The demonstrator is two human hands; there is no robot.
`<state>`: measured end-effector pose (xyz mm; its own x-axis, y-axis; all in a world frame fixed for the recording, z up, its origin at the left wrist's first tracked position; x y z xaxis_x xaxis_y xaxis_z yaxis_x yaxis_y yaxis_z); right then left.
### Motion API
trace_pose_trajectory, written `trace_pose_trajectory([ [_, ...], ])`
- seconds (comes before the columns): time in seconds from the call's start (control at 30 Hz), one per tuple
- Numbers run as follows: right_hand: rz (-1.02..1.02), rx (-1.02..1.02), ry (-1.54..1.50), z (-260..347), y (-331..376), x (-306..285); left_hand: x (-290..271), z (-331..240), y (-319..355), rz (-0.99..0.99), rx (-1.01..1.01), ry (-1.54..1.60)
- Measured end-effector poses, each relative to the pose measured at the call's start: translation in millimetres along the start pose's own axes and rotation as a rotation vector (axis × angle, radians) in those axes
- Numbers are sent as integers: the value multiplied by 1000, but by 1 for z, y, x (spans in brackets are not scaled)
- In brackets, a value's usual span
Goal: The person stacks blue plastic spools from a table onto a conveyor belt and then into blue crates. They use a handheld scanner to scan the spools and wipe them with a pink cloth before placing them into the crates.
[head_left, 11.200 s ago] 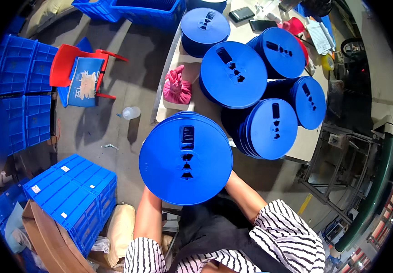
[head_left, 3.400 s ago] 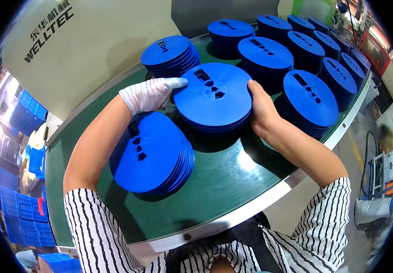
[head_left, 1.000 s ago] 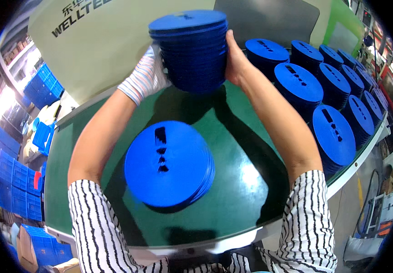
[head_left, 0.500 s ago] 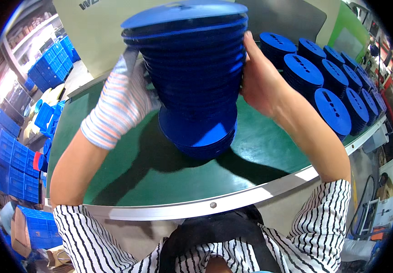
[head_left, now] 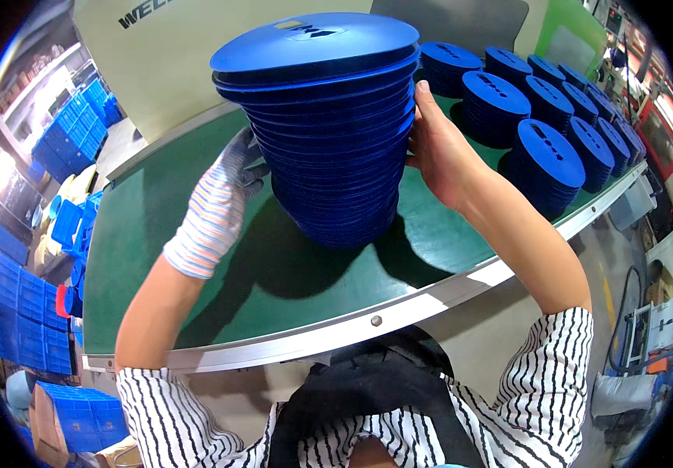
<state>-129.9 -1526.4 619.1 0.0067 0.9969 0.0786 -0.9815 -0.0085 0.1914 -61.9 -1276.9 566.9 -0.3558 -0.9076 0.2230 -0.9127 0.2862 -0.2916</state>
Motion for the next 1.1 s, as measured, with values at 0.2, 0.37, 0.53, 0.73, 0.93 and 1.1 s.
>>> trace_pose_trajectory([
  [0.2, -31, 0, 42, -14, -22, -16, 27, 50, 3, -67, -347, 273],
  [0.37, -39, -25, 79, -17, -24, -26, 40, 52, 0, 175, -319, 518],
  [0.53, -114, 310, -20, -83, -51, -57, 49, 49, 1, 147, -255, 534],
  [0.73, 238, 229, -136, -62, -28, 3, 46, 37, 8, 165, -305, 629],
  [0.93, 308, 207, -124, -57, -24, 17, 49, 29, 12, 52, -210, 675],
  [1.1, 371, 248, -70, -67, -17, 53, 23, -6, 47, -95, 25, 675],
])
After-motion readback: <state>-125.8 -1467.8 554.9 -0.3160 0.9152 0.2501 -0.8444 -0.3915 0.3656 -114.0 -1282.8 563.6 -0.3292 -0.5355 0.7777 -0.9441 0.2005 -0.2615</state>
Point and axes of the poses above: each hand's wrist, its own y-axis away from the middle knuckle, its own x-axis out of the palm, z = x × y, the point moved 7 cm from there along -y, towards the middle knuckle, and after that the axes turned 11 degrees about x, right-handed, at the moved point
